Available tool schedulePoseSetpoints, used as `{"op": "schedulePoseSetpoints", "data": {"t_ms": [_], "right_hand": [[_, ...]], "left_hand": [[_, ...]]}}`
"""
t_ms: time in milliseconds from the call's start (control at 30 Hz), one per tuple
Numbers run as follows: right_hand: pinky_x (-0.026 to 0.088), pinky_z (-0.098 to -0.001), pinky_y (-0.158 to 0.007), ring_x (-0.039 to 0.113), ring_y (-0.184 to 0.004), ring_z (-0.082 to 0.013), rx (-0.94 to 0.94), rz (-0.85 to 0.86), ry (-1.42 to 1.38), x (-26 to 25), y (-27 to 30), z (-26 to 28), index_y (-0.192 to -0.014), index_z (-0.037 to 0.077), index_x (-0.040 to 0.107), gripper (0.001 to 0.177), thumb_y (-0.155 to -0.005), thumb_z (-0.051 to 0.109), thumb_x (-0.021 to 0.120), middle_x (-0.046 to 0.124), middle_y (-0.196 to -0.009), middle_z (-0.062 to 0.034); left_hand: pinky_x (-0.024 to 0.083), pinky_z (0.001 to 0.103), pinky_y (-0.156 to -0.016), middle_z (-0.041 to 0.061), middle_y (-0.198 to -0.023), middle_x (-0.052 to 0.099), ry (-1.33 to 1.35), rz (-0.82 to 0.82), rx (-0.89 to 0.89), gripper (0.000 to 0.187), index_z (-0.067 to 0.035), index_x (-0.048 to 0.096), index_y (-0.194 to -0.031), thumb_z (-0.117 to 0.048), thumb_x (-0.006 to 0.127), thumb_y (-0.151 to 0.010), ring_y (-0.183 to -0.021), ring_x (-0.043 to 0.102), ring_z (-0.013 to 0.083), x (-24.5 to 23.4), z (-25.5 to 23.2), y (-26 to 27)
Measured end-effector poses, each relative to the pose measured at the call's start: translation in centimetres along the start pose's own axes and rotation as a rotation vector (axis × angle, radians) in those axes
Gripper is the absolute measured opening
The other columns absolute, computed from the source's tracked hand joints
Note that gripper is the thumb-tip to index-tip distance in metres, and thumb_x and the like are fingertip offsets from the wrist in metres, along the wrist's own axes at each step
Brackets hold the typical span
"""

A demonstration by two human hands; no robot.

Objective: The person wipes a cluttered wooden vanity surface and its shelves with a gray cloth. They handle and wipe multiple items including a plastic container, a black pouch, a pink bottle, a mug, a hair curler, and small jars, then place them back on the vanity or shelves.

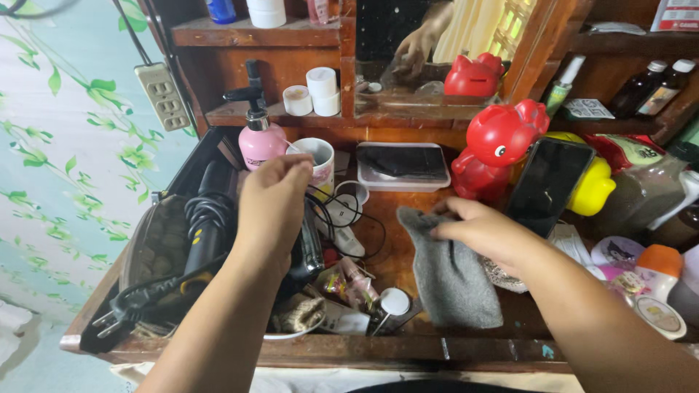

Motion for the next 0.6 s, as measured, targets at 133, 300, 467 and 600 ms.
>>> {"op": "schedulePoseSetpoints", "data": {"t_ms": [133, 300, 467, 600], "right_hand": [[0.051, -0.0314, -0.091, 0.069, -0.104, -0.0203, 0.035, -0.008, 0.05, 2.1, 0.4, -1.6, -0.118, 0.003, 0.071, 0.041, -0.08, 0.017, 0.073, 0.077, -0.113, -0.0111], [0.051, -0.0323, -0.092, 0.071, -0.106, -0.0208, -0.022, 0.172, 0.293, 6.5, 0.6, -1.2, -0.116, 0.009, 0.073, 0.039, -0.08, 0.023, 0.075, 0.079, -0.112, -0.0092], [0.056, -0.0416, -0.085, 0.075, -0.092, -0.0296, -0.081, -0.097, 0.585, 5.3, -0.1, 3.0, -0.108, 0.008, 0.075, 0.035, -0.082, 0.032, 0.073, 0.078, -0.1, -0.0155], [0.056, -0.0419, -0.085, 0.075, -0.094, -0.0302, -0.121, 0.003, 0.614, 10.7, -1.5, 4.1, -0.102, 0.01, 0.079, 0.035, -0.08, 0.036, 0.072, 0.078, -0.1, -0.0143]], "left_hand": [[0.054, 0.025, -0.06, 0.004, -0.081, 0.063, 0.089, -0.012, 0.058, 0.02, 0.0, 0.066, -0.103, -0.017, 0.064, -0.092, -0.065, 0.06, 0.0097, -1.5, -0.3, 0.4], [0.039, 0.029, -0.054, 0.011, -0.067, 0.058, -0.146, -0.016, 0.077, 0.057, 0.014, 0.069, -0.085, -0.033, 0.055, -0.113, -0.056, 0.048, 0.0109, -3.3, 0.1, 0.9], [0.048, 0.027, -0.049, 0.004, -0.075, 0.065, -0.068, -0.082, 0.078, 0.022, -0.004, 0.066, -0.107, -0.021, 0.054, -0.1, -0.048, 0.053, 0.0118, -4.9, -1.8, 2.5], [0.054, 0.028, -0.052, -0.001, -0.089, 0.062, 0.025, -0.051, -0.05, 0.023, -0.013, 0.056, -0.116, -0.017, 0.061, -0.094, -0.061, 0.065, 0.0127, -4.7, -2.0, 3.5]]}}
Point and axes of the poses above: each hand's wrist, its own y-axis away from the middle knuckle, its own x-axis out of the palm, z = x × y, the point moved 9 cm from there along -y, towards the middle knuckle
